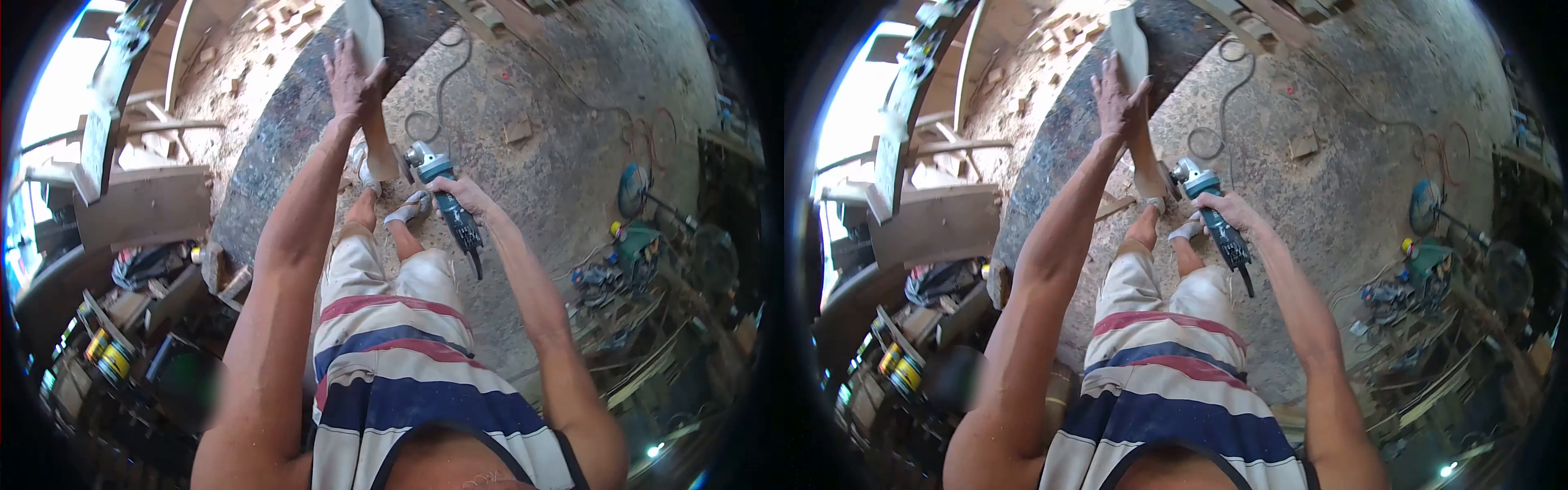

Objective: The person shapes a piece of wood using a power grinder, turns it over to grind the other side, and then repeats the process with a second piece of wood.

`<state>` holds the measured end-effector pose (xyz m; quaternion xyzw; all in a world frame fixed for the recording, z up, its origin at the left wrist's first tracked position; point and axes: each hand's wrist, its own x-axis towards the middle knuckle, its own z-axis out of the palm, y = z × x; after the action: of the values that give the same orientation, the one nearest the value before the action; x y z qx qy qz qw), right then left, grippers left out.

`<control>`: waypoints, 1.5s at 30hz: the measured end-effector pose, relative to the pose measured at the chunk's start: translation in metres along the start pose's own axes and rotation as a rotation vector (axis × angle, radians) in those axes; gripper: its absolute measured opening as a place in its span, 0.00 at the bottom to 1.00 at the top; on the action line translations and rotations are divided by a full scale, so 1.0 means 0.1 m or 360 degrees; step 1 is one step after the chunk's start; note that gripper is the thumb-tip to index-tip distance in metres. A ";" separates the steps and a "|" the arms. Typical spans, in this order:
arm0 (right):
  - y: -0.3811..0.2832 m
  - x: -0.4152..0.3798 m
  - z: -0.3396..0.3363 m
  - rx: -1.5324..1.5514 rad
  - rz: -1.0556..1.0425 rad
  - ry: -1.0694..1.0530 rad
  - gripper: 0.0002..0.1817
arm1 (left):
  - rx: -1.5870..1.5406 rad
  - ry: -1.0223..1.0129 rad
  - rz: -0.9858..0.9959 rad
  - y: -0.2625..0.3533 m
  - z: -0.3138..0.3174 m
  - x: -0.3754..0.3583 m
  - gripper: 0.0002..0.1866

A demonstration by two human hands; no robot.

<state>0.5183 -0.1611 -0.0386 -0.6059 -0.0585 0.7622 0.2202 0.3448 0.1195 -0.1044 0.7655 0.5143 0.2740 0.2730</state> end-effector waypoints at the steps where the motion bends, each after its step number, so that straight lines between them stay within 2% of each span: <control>1: -0.01 0.00 -0.03 -0.0032 0.0032 0.0012 0.25 | -0.0008 -0.0012 0.0005 -0.03 0.02 0.02 0.54; 3: -0.02 0.01 -0.08 -0.0102 0.0106 0.0022 0.25 | -0.0003 -0.0040 -0.0007 -0.04 0.03 0.01 0.56; 10: -0.13 0.28 0.14 0.0200 -0.0071 0.0107 0.26 | 0.0062 -0.0082 0.0020 -0.11 0.05 0.05 0.57; 15: -0.09 0.20 0.09 -0.0071 -0.0046 0.0144 0.34 | 0.0002 -0.0114 0.0022 -0.16 0.06 0.06 0.58; 18: 0.01 0.10 0.07 -0.0003 -0.0061 0.0074 0.23 | 0.0001 -0.0144 0.0006 -0.20 0.06 0.07 0.60; 22: -0.09 0.04 -0.01 -0.0105 0.0040 0.0079 0.24 | -0.0009 -0.0171 0.0006 -0.20 0.06 0.09 0.61; 25: -0.15 0.08 0.11 0.0032 -0.0124 0.0087 0.26 | -0.0008 -0.0171 -0.0006 -0.17 0.04 0.07 0.61; 29: -0.22 0.05 0.17 0.0045 -0.0136 0.0089 0.27 | -0.0022 -0.0187 -0.0012 -0.14 0.03 0.06 0.60; 32: -0.04 0.16 0.15 0.0062 -0.0151 0.0096 0.33 | -0.0021 -0.0193 -0.0015 -0.15 0.01 0.05 0.60; 38: -0.24 0.00 0.22 0.0143 -0.0084 0.0162 0.31 | 0.0003 -0.0162 0.0040 -0.15 0.04 0.08 0.57; 41: -0.30 -0.04 0.25 0.0100 -0.0092 0.0153 0.25 | 0.0006 -0.0111 0.0063 -0.16 0.04 0.06 0.56; 42: -0.27 0.01 0.22 0.0061 -0.0082 0.0132 0.24 | 0.0006 -0.0105 0.0041 -0.17 0.04 0.06 0.59; 45: 0.13 0.26 -0.01 -0.0097 -0.0062 0.0110 0.25 | 0.0025 -0.0087 0.0056 -0.23 0.09 0.07 0.60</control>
<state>0.5112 -0.1626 -0.0671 -0.6371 -0.0858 0.7341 0.2185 0.3387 0.1320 -0.1254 0.7837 0.4952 0.2538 0.2761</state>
